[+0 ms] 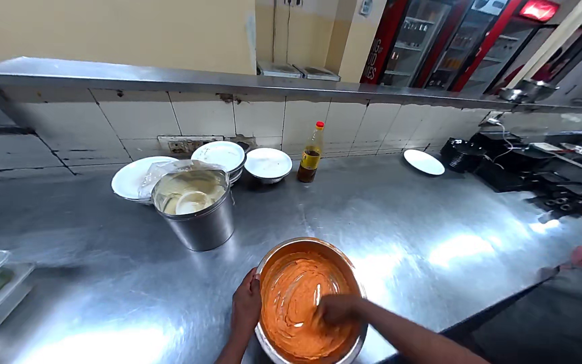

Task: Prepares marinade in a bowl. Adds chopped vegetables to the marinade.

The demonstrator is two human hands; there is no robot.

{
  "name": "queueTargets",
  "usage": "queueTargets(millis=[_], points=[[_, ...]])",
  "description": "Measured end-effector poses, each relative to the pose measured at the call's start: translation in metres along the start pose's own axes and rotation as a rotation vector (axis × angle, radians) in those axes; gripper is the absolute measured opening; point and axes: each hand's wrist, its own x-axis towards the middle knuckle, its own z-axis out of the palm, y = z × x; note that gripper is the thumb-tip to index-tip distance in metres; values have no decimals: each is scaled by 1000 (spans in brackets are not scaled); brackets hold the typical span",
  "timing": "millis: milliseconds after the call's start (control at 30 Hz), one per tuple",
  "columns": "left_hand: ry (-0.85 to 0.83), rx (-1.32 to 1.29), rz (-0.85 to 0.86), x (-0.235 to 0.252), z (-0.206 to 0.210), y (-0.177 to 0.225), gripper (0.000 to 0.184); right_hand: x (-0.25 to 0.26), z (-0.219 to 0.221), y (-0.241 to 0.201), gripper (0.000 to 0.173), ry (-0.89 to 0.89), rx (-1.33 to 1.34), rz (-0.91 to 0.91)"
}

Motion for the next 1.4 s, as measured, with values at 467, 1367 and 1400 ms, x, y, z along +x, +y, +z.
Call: queueTargets(millis=[467, 1367, 1400], points=[[-9, -24, -30, 5, 4, 5, 38, 34, 1, -9, 47, 327, 123, 79], [-184, -423, -149, 2, -13, -13, 43, 67, 10, -113, 30, 203, -144, -7], [-140, -379, -129, 12, -9, -10, 39, 58, 25, -104, 29, 151, -178, -102]])
